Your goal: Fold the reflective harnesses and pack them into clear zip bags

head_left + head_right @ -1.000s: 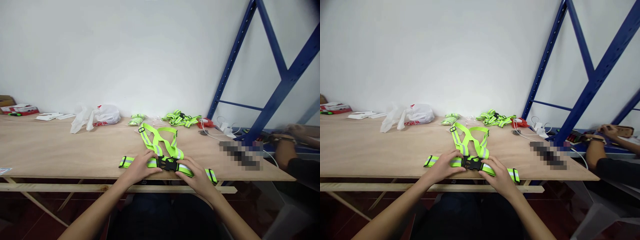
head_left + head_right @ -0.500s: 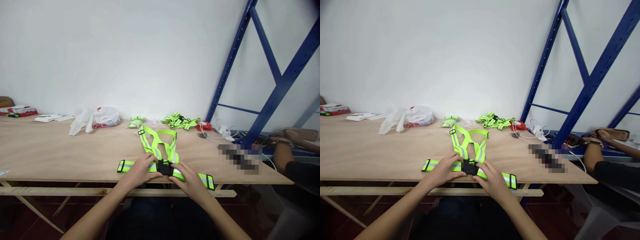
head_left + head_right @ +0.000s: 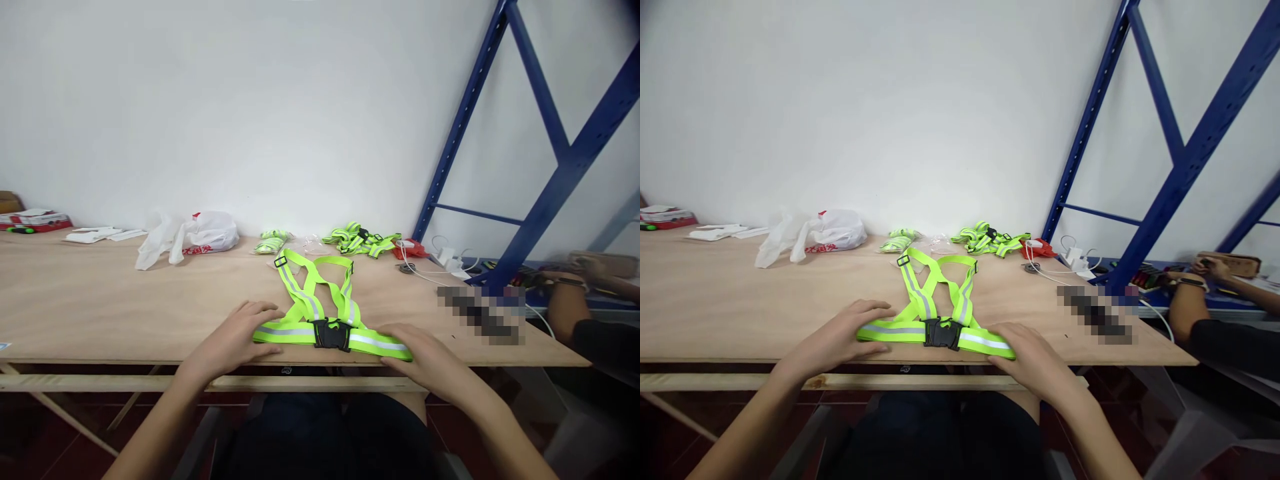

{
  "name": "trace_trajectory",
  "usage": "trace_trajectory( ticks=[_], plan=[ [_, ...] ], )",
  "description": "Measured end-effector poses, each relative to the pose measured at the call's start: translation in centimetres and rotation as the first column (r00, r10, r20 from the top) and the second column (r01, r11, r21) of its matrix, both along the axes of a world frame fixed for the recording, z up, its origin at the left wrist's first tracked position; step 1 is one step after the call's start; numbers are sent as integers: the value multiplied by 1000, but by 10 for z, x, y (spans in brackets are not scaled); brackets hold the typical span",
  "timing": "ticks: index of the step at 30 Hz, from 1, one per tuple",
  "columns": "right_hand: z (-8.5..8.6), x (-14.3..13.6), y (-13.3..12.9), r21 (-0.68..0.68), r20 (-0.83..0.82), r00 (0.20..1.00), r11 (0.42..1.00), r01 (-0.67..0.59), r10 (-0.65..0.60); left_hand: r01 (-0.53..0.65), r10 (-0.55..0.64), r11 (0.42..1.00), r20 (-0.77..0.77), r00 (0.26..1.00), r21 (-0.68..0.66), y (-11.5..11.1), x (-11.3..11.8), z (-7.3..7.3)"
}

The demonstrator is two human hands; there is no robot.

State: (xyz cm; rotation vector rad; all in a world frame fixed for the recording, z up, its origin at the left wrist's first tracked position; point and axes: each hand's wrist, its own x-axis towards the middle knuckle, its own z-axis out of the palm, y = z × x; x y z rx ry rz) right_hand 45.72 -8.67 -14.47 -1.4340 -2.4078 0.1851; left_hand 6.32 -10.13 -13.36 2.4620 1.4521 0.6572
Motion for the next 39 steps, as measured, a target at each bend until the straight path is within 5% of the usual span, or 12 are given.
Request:
trace_trajectory(
  ticks=[7,23,32,39],
  plan=[
    [18,30,-4,-207,-62,995,976,66,-80,-41,76,984,200,977,-175,-3,-39,-9],
    [32,39,-8,-370,-277,955,929,-8,-102,-1,152,969,594,790,-246,1,-31,-7],
    [-1,60,26,-140,-706,691,987,80,-156,-141,237,970,628,741,-198,11,-30,-8],
    [8,54,20,-248,-477,868,969,17,-137,-104,210,966,490,846,-235,6,-48,-9]
  ],
)
